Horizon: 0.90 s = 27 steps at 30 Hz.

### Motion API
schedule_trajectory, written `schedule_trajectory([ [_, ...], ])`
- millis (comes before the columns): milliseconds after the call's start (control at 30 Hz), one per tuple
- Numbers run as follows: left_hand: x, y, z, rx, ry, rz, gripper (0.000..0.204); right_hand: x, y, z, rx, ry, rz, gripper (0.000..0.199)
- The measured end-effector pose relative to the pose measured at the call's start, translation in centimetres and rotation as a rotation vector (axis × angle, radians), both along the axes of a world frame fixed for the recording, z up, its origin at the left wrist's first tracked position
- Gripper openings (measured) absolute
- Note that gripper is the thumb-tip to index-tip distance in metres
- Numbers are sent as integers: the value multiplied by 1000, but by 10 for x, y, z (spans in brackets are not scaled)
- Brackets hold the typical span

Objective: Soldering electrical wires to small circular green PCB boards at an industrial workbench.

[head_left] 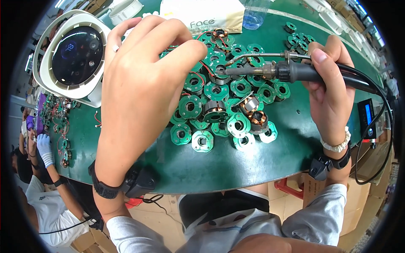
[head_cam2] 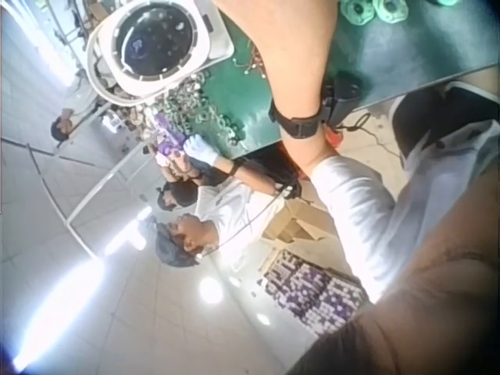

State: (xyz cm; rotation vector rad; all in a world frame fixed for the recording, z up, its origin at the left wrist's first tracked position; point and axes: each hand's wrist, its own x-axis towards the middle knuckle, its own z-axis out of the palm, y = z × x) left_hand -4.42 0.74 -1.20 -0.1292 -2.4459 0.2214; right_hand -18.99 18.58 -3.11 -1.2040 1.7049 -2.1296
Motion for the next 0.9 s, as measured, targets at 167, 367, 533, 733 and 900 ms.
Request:
schedule_trajectory([
  [167, 1, 1, 1, -14, -2, 12, 16, 0, -1, 0, 14, -1, 7, 24],
  [367, 1, 2, 0, -32, 9, 3, 17, 2, -1, 0, 6, -8, 10, 24],
  [533, 1, 2, 0, -36, 20, -9, 18, 2, -1, 0, 20, -24, 25, 24],
  [733, -1, 2, -1, -24, 27, -14, 18, 4, -3, -1, 11, -51, -3, 24],
  [900, -1, 2, 0, -45, 29, -4, 19, -3, 4, 1, 32, -41, 44, 24],
])
